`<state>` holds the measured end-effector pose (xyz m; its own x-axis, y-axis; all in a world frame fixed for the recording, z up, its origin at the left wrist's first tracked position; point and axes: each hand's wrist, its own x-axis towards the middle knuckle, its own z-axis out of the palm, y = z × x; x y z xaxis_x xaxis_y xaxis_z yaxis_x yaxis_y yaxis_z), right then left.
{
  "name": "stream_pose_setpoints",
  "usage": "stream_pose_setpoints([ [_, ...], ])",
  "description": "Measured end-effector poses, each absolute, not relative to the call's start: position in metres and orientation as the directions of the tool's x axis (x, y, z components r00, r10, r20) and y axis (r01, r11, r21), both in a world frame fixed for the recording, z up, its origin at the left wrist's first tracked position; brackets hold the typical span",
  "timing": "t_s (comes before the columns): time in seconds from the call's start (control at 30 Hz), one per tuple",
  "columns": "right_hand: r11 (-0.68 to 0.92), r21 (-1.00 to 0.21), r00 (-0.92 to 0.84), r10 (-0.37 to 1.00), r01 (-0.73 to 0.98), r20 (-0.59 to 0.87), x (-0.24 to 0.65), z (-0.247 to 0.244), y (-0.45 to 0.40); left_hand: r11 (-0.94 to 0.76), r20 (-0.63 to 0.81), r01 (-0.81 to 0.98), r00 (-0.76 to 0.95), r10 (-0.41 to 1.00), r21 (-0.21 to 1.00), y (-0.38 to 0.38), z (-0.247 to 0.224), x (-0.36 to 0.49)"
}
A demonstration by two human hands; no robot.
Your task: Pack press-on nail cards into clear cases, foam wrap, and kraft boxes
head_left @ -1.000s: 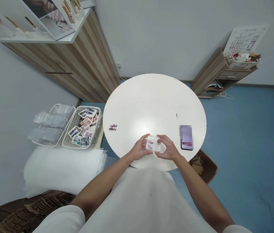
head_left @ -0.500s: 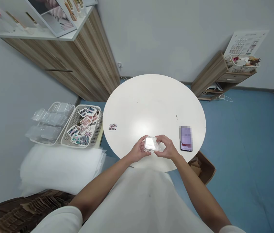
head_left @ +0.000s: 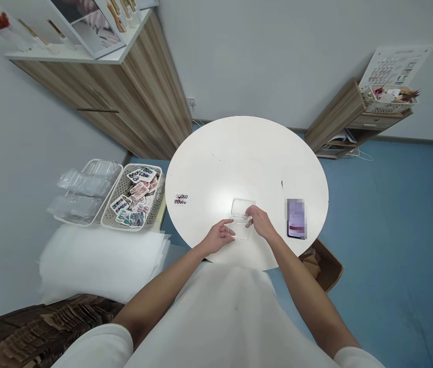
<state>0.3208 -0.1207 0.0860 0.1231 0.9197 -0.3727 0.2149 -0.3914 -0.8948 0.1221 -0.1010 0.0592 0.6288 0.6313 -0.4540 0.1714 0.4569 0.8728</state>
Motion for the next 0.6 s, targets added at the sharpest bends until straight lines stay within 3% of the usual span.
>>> stream_pose_setpoints([
  [0.23, -0.503, -0.853, 0.172, 0.861, 0.141, -0.479, 0.31, 0.08, -0.121, 0.456, -0.429, 0.137, 0.642, 0.635, 0.879, -0.096, 0.062, 0.125],
  [0.37, -0.46, -0.882, 0.251, 0.87, 0.105, -0.424, 0.308, 0.078, -0.141, 0.464, -0.437, 0.124, 0.605, 0.666, 0.877, -0.096, 0.058, 0.128],
  [0.6, -0.418, -0.889, 0.314, 0.882, 0.184, -0.35, 0.29, 0.055, -0.18, 0.446, -0.469, 0.184, 0.545, 0.695, 0.876, -0.097, 0.043, 0.134],
])
